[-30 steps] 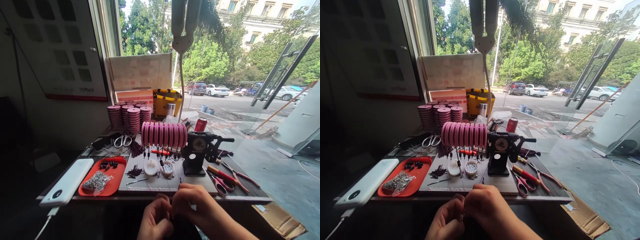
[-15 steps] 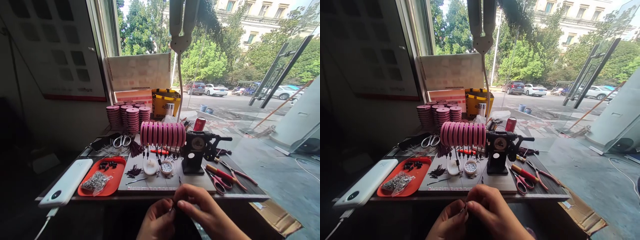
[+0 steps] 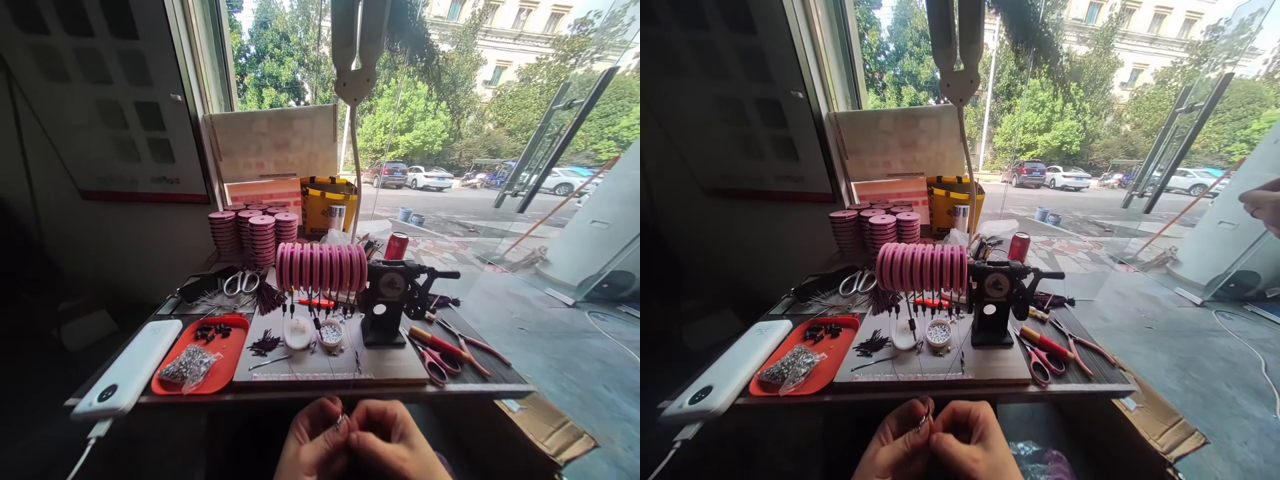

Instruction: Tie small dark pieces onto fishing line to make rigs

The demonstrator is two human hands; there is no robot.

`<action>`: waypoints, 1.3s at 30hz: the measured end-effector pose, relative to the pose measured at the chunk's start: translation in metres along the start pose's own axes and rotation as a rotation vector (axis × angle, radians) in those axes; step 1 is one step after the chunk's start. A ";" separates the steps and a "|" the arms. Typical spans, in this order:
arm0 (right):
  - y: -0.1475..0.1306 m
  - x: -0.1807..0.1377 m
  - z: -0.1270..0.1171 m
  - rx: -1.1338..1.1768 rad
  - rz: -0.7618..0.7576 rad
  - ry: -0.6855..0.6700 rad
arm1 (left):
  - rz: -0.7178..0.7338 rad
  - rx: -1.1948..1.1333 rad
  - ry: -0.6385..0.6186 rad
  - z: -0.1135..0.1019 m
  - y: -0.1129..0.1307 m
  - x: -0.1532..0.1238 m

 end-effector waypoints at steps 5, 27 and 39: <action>-0.046 -0.003 -0.006 -0.848 -0.780 0.295 | 0.217 0.296 0.081 -0.001 0.011 0.001; -0.069 0.001 0.008 -1.161 -1.175 0.299 | 0.350 0.655 0.054 -0.008 0.024 0.014; -0.056 -0.001 0.007 -1.123 -1.131 0.263 | 0.245 0.642 -0.035 -0.008 0.039 0.009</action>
Point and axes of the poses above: each hand's wrist, its own x-axis towards the middle knuckle, its own z-axis out of the palm, y = z × x, the point moved 3 cm from there along x, towards the middle knuckle, and after that the axes turned 7 degrees about x, right-handed, at the moved point
